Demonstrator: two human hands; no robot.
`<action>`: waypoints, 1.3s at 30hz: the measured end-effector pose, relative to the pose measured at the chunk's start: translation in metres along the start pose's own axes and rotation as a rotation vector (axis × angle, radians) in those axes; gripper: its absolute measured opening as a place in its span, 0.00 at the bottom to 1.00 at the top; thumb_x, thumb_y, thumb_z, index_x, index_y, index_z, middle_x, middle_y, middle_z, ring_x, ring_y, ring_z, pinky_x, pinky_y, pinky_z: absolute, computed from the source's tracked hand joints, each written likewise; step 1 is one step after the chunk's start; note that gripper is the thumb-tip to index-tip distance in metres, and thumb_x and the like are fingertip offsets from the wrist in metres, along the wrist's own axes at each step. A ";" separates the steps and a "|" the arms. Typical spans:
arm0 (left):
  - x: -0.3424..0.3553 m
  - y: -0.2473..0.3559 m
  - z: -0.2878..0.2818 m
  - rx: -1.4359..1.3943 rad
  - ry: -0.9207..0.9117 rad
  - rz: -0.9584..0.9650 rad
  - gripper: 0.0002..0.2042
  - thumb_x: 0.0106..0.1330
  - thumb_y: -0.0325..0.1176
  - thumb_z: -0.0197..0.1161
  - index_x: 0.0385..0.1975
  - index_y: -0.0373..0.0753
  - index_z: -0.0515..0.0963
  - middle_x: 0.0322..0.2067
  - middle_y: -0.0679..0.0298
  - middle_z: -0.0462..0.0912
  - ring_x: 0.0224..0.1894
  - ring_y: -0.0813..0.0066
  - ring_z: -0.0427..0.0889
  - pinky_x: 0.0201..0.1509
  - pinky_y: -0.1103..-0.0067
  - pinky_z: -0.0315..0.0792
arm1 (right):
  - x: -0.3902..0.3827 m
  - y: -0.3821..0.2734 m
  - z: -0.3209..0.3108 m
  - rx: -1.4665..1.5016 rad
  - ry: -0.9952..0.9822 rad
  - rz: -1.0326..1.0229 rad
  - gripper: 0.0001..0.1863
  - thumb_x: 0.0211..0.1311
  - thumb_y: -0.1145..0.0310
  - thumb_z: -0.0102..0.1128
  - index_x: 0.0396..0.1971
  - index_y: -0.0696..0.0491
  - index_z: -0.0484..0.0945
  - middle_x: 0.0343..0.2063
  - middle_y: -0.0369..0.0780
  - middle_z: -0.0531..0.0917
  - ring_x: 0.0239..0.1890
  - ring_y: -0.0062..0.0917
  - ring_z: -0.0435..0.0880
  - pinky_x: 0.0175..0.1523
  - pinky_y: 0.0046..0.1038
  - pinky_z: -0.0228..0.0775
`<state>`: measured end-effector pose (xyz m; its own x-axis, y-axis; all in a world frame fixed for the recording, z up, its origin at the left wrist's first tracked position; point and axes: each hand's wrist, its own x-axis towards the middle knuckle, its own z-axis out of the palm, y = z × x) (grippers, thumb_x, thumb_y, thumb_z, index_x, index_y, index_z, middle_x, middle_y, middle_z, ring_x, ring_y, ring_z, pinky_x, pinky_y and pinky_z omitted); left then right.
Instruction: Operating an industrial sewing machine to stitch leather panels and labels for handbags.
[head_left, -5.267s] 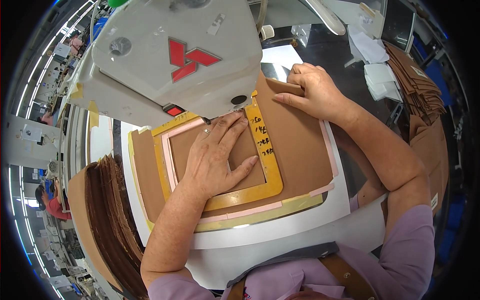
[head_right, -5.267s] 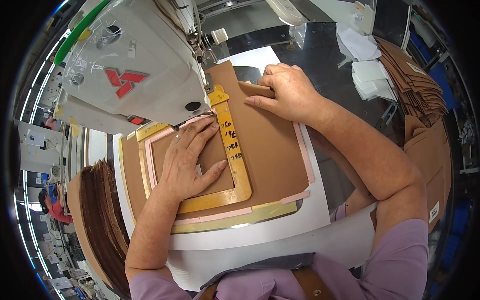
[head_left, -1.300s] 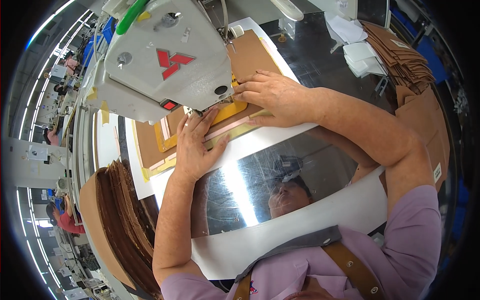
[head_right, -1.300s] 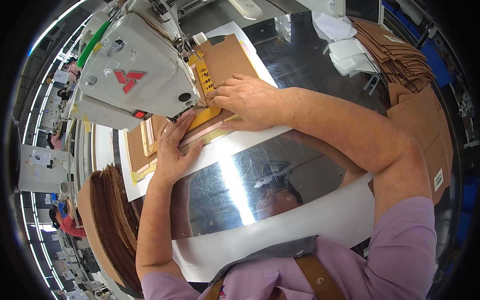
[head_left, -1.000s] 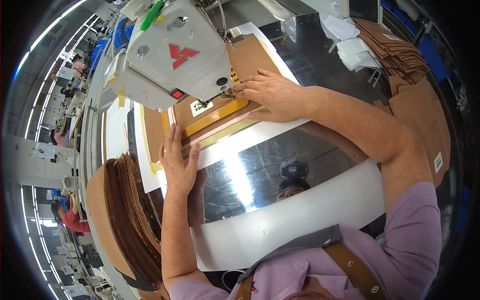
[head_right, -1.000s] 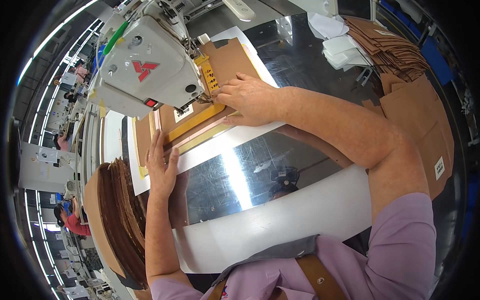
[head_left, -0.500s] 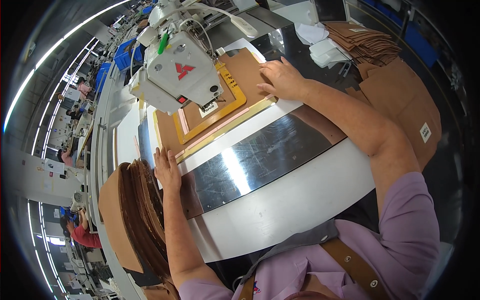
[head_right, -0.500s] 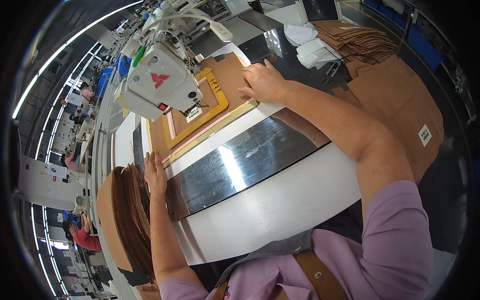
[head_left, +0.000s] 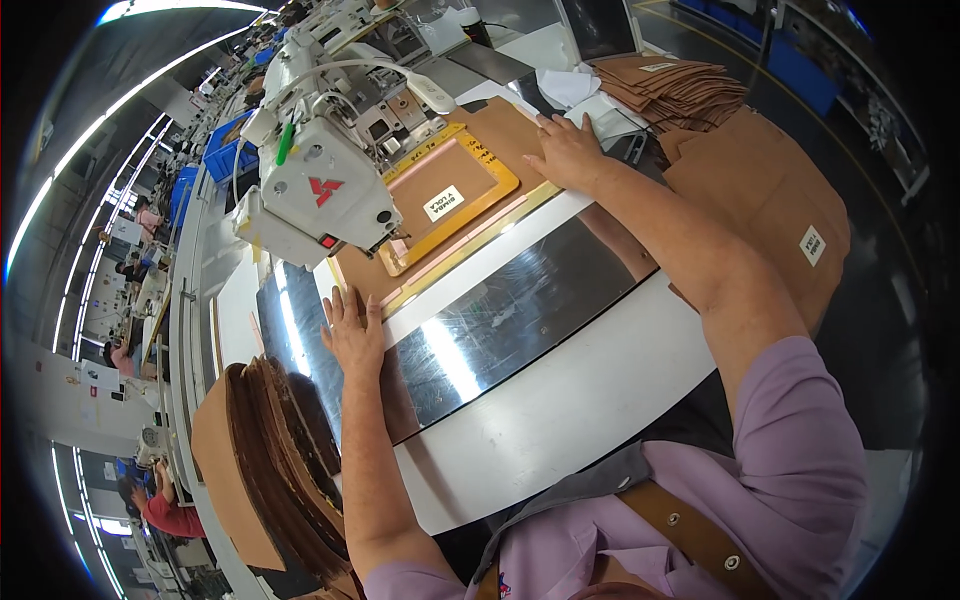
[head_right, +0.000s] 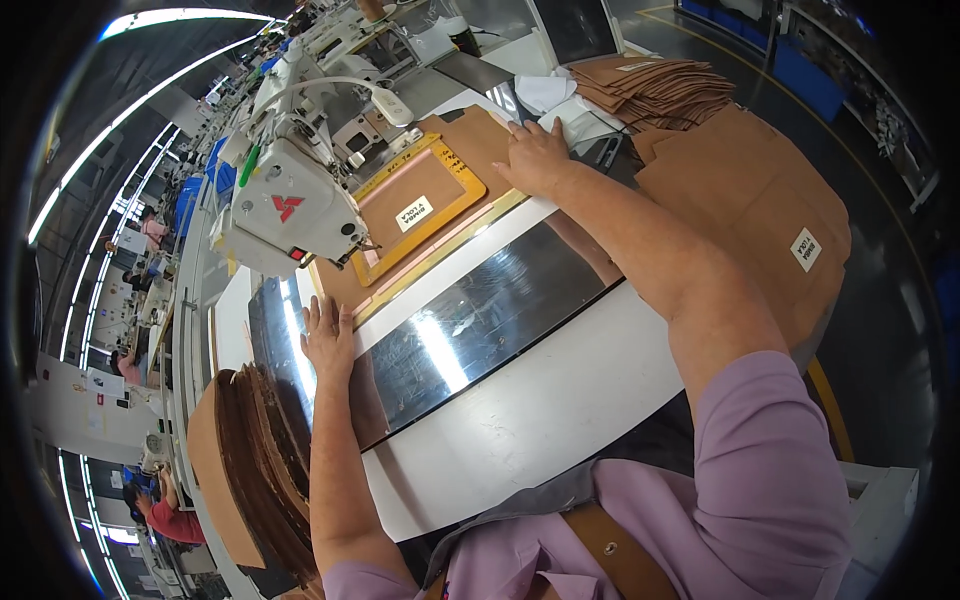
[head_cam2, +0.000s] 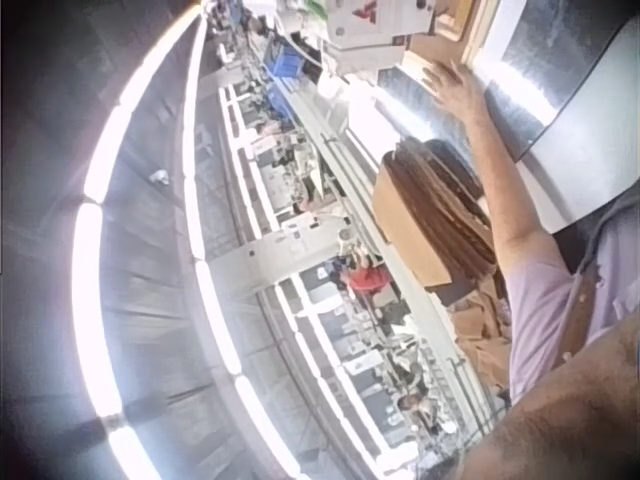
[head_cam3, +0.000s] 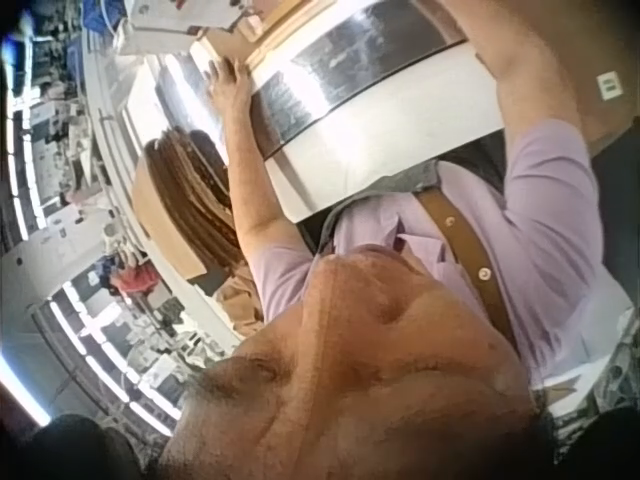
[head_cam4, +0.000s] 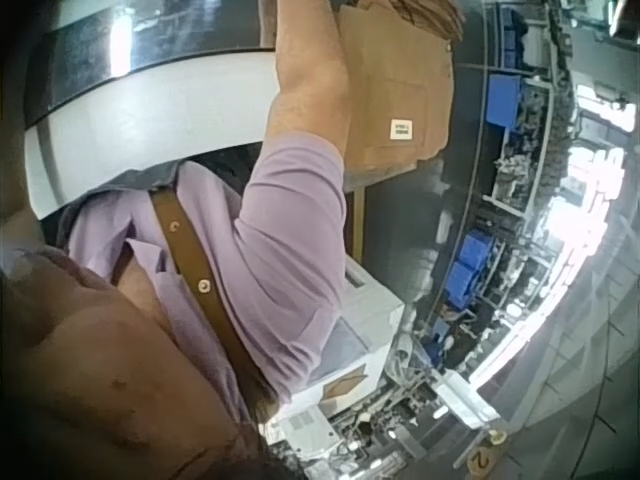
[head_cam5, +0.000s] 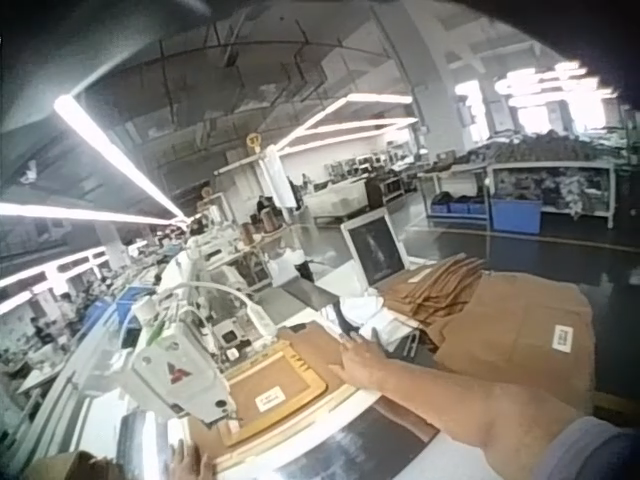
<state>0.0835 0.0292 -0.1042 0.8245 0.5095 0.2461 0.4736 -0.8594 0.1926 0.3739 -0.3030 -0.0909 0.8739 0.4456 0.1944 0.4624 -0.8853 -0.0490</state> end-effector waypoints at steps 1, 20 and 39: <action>0.003 0.006 0.002 -0.027 0.012 -0.009 0.31 0.75 0.58 0.52 0.70 0.44 0.71 0.76 0.57 0.60 0.81 0.56 0.49 0.78 0.46 0.40 | 0.000 0.001 0.000 -0.002 0.001 0.003 0.36 0.74 0.42 0.49 0.67 0.57 0.73 0.75 0.39 0.63 0.77 0.35 0.58 0.77 0.63 0.41; -0.072 0.109 -0.051 0.247 0.216 0.407 0.13 0.71 0.38 0.62 0.25 0.40 0.83 0.27 0.64 0.85 0.35 0.63 0.83 0.58 0.63 0.64 | -0.035 0.010 -0.028 0.197 0.070 -0.070 0.17 0.70 0.56 0.56 0.33 0.50 0.90 0.33 0.43 0.90 0.40 0.35 0.89 0.52 0.44 0.65; -0.168 0.281 -0.076 -0.243 0.166 1.036 0.11 0.60 0.43 0.73 0.28 0.45 0.80 0.23 0.68 0.78 0.30 0.69 0.81 0.57 0.62 0.67 | -0.152 0.279 -0.166 0.612 0.322 0.173 0.23 0.74 0.51 0.56 0.34 0.59 0.83 0.20 0.32 0.77 0.25 0.15 0.71 0.33 0.24 0.67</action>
<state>0.0540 -0.2948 -0.0193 0.7278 -0.4467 0.5203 -0.5206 -0.8538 -0.0049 0.3451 -0.6399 0.0287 0.8981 0.1606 0.4093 0.4051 -0.6642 -0.6283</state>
